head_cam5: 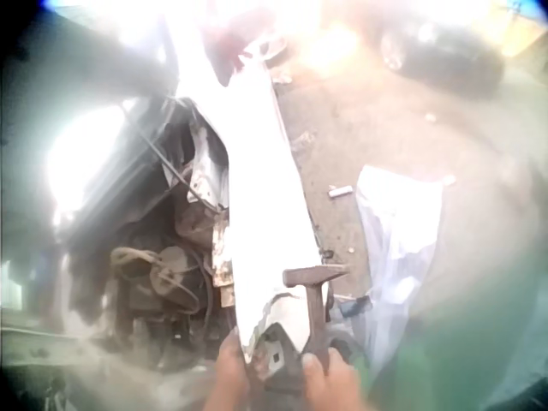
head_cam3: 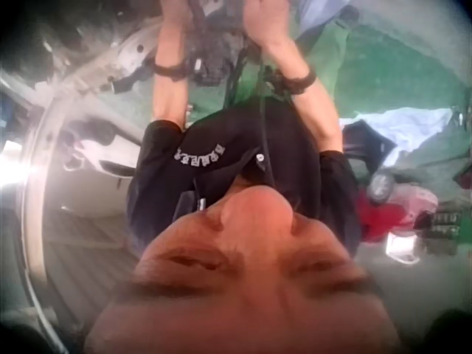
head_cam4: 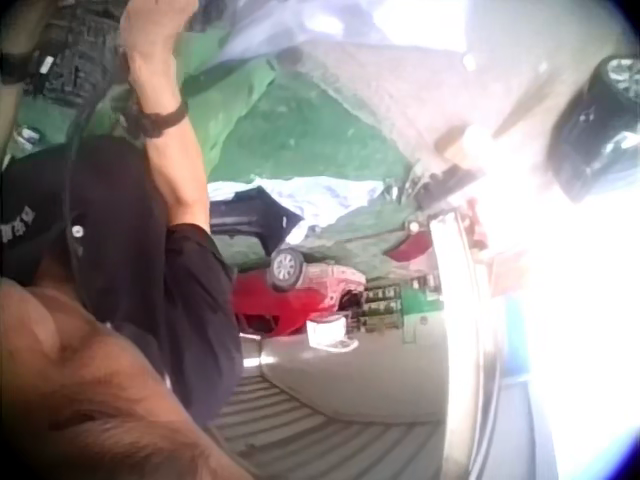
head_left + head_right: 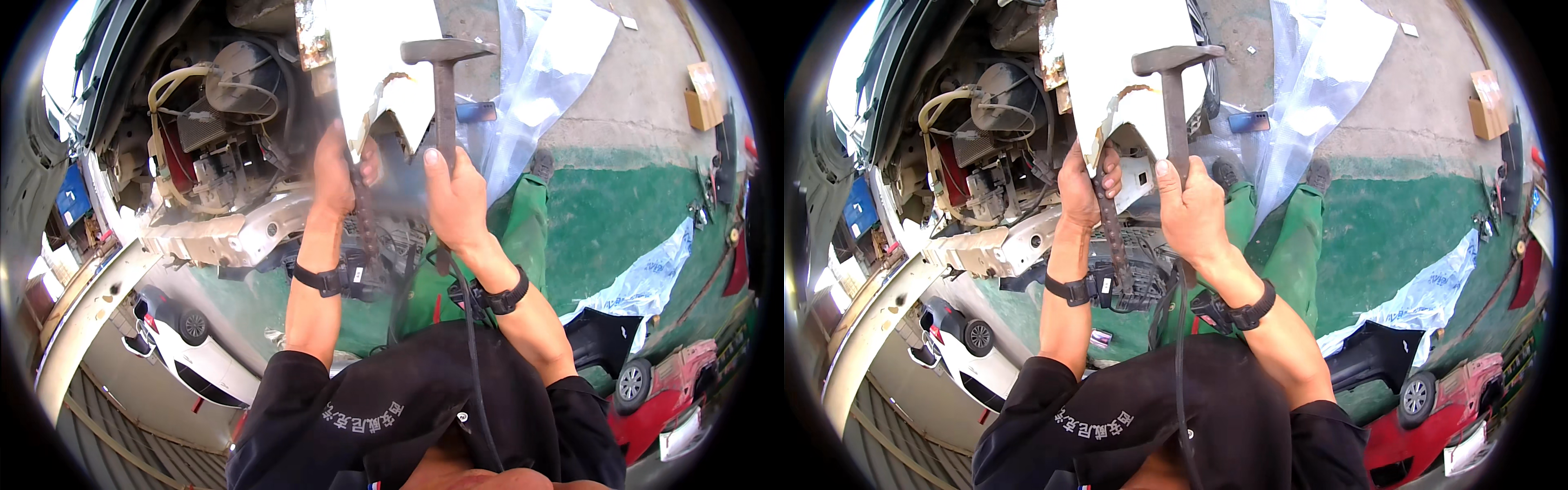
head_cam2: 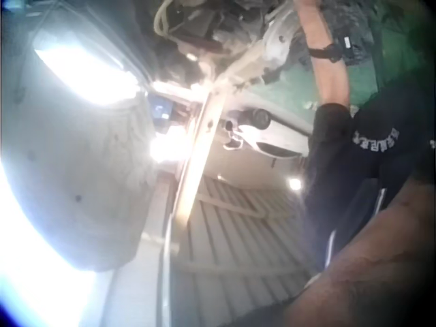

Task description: The person uses a hammer and a metal rod to straighten and adjust a damaged white car panel. The person hammers at various points on the panel and uses the rod to pry and align the bodywork.

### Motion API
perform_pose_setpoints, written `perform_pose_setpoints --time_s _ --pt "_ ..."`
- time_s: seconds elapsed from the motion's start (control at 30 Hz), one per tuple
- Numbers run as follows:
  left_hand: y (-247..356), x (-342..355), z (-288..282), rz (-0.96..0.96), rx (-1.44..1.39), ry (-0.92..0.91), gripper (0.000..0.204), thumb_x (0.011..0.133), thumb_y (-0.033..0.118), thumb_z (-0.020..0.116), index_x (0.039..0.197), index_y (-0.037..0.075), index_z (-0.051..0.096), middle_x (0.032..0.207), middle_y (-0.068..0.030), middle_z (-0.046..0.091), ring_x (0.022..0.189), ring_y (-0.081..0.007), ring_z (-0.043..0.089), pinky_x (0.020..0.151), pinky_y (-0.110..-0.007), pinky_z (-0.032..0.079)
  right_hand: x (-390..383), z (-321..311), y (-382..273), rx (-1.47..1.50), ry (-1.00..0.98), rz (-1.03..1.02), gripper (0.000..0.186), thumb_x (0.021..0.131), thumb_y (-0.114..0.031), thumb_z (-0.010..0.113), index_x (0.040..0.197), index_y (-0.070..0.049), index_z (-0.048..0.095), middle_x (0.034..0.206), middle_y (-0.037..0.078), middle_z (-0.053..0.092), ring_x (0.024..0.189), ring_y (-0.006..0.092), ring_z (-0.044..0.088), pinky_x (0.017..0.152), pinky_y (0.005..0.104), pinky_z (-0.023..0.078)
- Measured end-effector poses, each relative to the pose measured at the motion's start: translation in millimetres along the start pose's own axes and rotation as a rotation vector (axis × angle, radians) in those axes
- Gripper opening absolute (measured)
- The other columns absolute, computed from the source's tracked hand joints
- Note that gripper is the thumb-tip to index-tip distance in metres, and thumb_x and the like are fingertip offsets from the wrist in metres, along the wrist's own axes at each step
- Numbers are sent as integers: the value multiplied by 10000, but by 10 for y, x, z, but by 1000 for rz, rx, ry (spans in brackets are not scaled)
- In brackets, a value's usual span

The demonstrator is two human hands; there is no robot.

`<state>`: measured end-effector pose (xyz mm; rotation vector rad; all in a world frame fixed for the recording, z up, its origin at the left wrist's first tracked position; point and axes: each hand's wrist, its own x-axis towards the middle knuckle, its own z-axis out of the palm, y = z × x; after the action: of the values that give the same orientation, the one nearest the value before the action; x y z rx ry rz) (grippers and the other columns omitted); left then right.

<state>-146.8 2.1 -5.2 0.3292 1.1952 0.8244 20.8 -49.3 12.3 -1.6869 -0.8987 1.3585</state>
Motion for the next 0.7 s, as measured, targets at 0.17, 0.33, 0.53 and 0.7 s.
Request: perform_pose_setpoints --time_s 0.17,0.33,0.53,0.7 --pt "12 30 -16 -28 -47 79 308 978 288 331 968 23 488 668 -46 438 489 -107 414 406 -232 349 76 -114 151 -51 -61 69 436 966 -351 528 985 84 532 673 204 596 640 299 607 631 387 473" --pt "-92 97 -10 -64 38 -11 289 996 293 362 969 24 463 694 -57 443 513 -114 422 417 -232 354 118 -126 360 341 50 347 388 976 -362 517 817 -8 508 564 27 496 492 116 512 464 302 409" --pt "-144 172 72 -93 133 35 283 990 353 442 965 71 448 658 -50 433 485 -109 421 402 -231 341 75 -106 487 290 76 321 354 985 -356 503 840 -34 478 566 -10 458 469 85 427 434 271 362" --pt "-246 183 -15 -97 135 31 328 980 413 442 940 88 464 659 -30 449 482 -95 420 393 -214 326 0 -63 514 -75 -25 203 402 977 -340 503 925 57 538 683 195 587 656 317 602 639 411 464"
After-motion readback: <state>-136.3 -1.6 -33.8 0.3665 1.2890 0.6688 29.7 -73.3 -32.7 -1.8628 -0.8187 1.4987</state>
